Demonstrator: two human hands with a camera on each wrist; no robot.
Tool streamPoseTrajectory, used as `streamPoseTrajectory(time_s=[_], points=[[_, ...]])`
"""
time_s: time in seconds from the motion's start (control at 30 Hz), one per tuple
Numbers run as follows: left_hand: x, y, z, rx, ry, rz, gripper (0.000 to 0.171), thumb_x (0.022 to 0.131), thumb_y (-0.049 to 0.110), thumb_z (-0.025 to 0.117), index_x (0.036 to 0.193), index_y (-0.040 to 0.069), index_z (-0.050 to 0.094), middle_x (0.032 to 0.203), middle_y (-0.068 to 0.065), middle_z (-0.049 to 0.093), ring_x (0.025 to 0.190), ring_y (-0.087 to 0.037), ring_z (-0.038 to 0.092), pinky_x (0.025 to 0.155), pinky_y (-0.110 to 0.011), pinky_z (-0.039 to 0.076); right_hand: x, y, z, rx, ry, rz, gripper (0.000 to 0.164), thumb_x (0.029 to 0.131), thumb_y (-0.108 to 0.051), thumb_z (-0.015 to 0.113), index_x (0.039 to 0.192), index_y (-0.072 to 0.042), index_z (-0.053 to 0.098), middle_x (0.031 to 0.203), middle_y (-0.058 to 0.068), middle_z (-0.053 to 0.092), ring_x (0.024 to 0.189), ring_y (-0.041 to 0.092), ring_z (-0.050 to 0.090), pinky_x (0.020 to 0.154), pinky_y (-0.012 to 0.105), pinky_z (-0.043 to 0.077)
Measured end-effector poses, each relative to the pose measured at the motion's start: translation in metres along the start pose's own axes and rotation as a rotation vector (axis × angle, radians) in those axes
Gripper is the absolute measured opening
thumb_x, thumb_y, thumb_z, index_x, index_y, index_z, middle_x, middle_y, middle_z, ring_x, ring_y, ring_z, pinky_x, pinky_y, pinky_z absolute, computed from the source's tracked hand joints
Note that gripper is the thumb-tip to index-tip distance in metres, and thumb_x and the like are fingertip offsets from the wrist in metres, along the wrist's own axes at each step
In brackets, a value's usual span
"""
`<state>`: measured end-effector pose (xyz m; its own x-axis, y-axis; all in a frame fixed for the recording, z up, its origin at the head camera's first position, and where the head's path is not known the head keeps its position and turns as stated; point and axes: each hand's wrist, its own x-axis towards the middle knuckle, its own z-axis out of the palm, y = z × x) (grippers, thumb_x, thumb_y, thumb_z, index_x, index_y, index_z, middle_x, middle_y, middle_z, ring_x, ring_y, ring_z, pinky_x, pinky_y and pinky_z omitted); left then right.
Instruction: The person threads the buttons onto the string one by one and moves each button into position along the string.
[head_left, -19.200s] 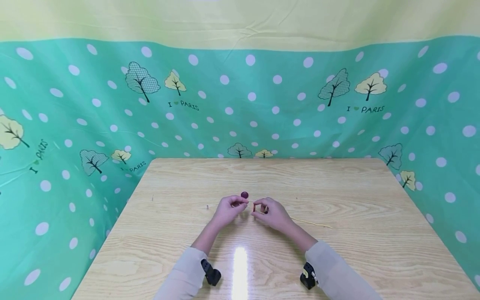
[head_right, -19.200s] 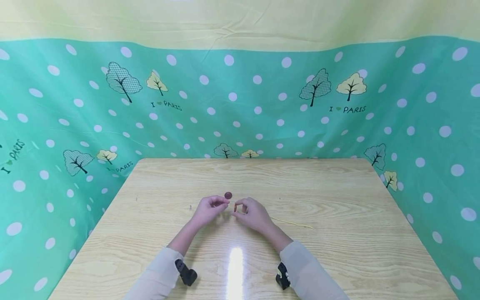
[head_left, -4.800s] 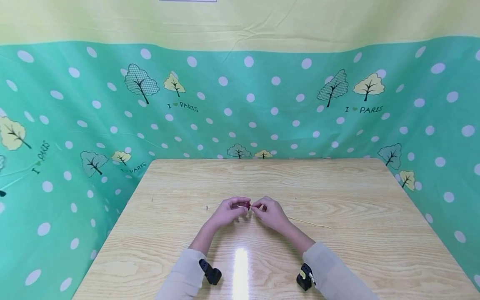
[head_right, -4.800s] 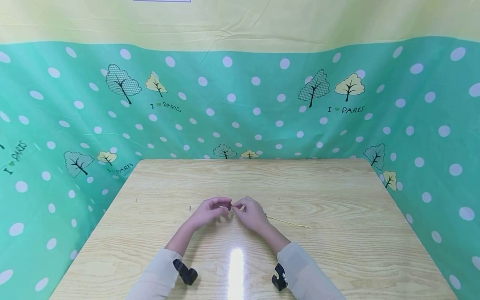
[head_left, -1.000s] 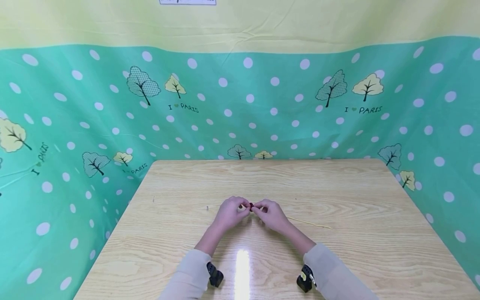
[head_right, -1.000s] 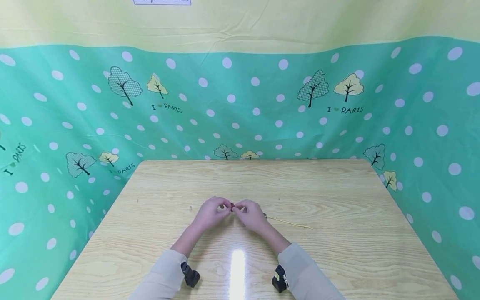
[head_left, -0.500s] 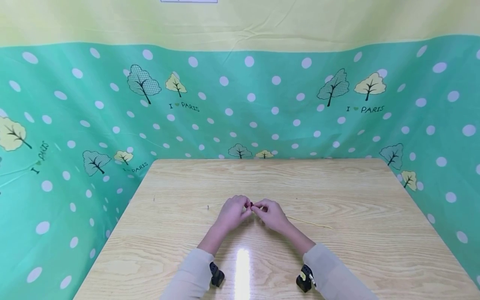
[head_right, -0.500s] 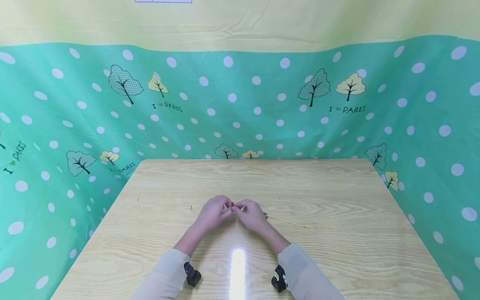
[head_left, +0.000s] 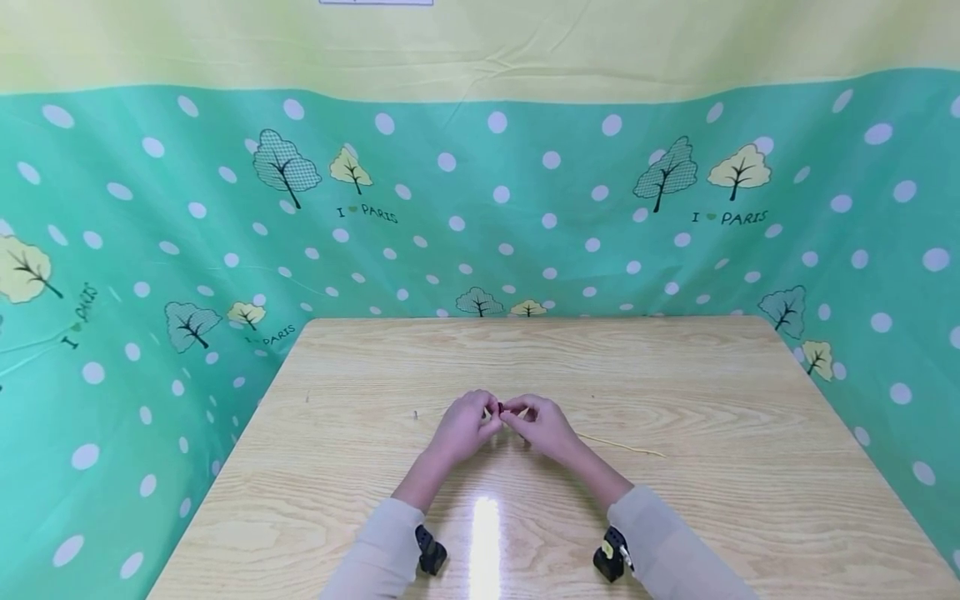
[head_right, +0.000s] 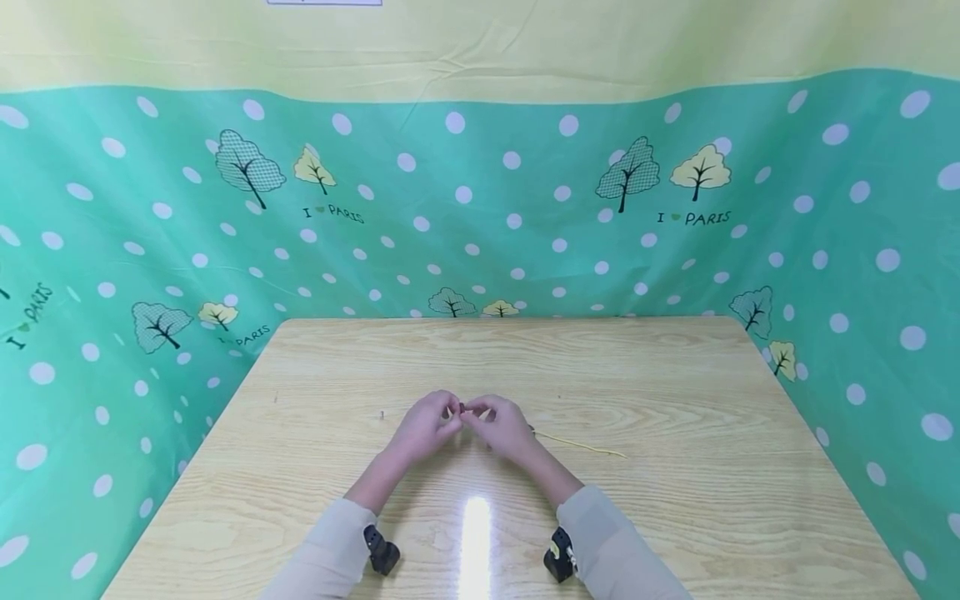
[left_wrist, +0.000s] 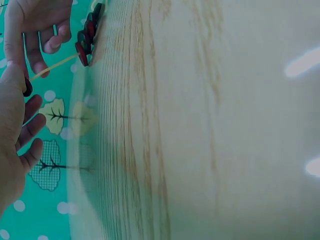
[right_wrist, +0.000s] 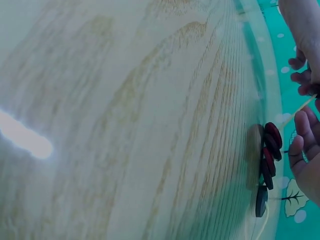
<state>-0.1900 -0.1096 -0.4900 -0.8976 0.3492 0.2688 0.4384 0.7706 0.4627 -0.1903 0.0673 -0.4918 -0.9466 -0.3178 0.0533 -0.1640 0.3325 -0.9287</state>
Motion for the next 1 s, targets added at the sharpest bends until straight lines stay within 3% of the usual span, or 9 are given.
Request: streamPoseTrajectory(time_s=[0.13,0.3,0.57,0.77,1.0], points=[[-0.0007,-0.0010,0.0007,-0.007,0.003,0.009,0.007,0.085,0.018,0.056,0.086,0.012,0.059,0.084,0.003,0.061,0.077,-0.011,0.055,0.067,-0.020,0.048,0.0003,0.0004,-0.0002,-0.020,-0.035,0.012,0.031,0.089,-0.028,0.063,0.118,-0.015,0.063,0.099,0.005,0.065,0.057,0.021,0.054,0.043,0.020,0.040],[-0.0009,-0.0016,0.0002,-0.003,0.013,0.030,0.006,0.086,0.018,0.056,0.085,0.013,0.058,0.083,0.004,0.060,0.076,-0.010,0.054,0.067,-0.020,0.047,0.0003,-0.0006,-0.0009,-0.023,-0.082,0.006,0.035,0.092,-0.023,0.059,0.127,-0.014,0.058,0.106,0.009,0.064,0.058,0.020,0.051,0.044,0.020,0.037],[-0.0017,-0.0012,-0.0017,-0.003,0.013,0.059,0.006,0.085,0.018,0.058,0.085,0.012,0.059,0.082,0.002,0.061,0.076,-0.009,0.055,0.067,-0.020,0.048,-0.0010,-0.0051,-0.0051,-0.020,-0.093,0.005,0.033,0.090,-0.028,0.062,0.120,-0.015,0.062,0.103,0.006,0.064,0.058,0.022,0.053,0.044,0.020,0.039],[-0.0021,-0.0006,-0.0023,-0.015,0.002,0.033,0.005,0.084,0.018,0.058,0.085,0.013,0.059,0.083,0.004,0.060,0.076,-0.008,0.054,0.067,-0.020,0.047,-0.0014,-0.0042,-0.0053,-0.011,-0.078,-0.024,0.033,0.088,-0.028,0.065,0.116,-0.011,0.064,0.098,0.007,0.064,0.058,0.030,0.056,0.043,0.021,0.041],[-0.0025,-0.0014,-0.0022,-0.022,-0.007,0.016,0.006,0.085,0.019,0.057,0.086,0.013,0.060,0.084,0.005,0.061,0.076,-0.009,0.054,0.067,-0.020,0.047,-0.0016,-0.0043,-0.0057,-0.011,-0.080,-0.021,0.033,0.088,-0.027,0.065,0.117,-0.012,0.063,0.098,0.007,0.063,0.059,0.031,0.057,0.044,0.022,0.044]])
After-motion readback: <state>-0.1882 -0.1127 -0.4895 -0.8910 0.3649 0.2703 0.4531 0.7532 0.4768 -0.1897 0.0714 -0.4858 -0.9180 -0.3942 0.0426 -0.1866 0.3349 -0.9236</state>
